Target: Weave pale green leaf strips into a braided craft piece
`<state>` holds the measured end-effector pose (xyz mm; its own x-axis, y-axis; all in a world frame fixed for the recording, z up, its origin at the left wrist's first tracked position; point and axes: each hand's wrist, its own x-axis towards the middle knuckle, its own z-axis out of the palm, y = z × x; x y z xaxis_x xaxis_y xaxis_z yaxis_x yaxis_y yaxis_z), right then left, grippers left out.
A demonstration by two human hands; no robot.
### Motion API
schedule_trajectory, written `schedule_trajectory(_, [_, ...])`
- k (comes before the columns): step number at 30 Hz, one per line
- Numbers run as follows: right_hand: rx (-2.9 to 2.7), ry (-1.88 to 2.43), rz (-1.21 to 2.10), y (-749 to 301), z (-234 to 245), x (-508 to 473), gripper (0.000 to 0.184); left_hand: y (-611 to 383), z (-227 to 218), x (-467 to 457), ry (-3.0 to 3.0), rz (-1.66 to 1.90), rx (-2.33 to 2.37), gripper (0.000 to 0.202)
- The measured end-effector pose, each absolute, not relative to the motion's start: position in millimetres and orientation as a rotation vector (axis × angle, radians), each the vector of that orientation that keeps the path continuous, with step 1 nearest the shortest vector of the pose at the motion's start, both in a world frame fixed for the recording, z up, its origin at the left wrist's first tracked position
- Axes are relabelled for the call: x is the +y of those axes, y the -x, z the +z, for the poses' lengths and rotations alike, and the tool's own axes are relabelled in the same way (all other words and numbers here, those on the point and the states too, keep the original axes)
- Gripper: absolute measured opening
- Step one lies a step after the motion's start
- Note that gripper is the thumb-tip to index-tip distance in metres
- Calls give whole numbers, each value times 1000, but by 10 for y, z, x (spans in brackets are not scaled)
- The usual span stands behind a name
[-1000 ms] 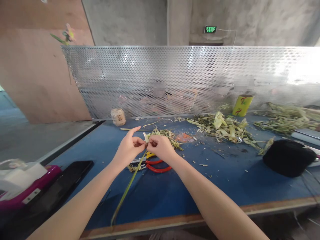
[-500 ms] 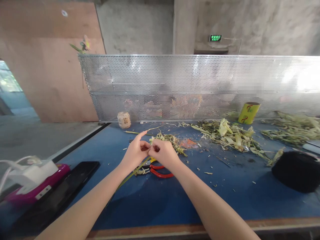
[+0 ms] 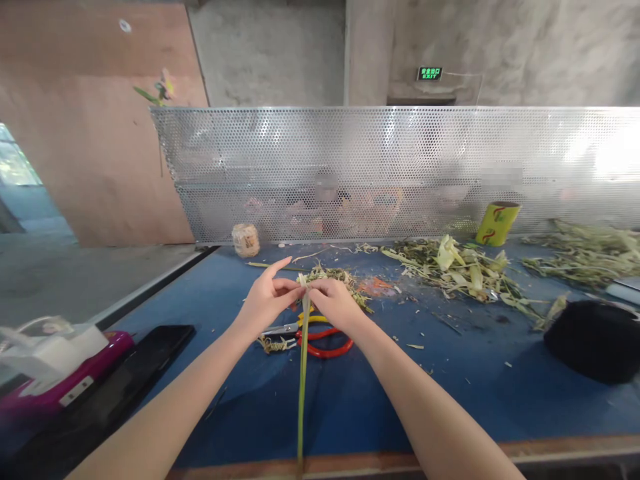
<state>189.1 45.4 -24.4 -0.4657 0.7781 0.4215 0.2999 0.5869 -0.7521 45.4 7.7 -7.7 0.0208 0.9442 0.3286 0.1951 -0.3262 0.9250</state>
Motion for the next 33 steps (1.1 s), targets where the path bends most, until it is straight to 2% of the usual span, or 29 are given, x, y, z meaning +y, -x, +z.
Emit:
schedule_trajectory(7, [-2108,843,575,-1909,-255,460,28,-449,-64,62,-1661,1339,1197,71])
schedule_trajectory(18, [-2062,863,844,-1912,-269,479,25,-457,-152,89,-1670,1355,1199,80])
schedule_trajectory(26, [-2051,832,671,-1890,-252,461,19,-446,-159,99,-1712,1473,1188,75])
schedule_trajectory(33, [-2056,746,863,-1897,-215,433,20,-452,-120,73,-1774,1463,1199,73])
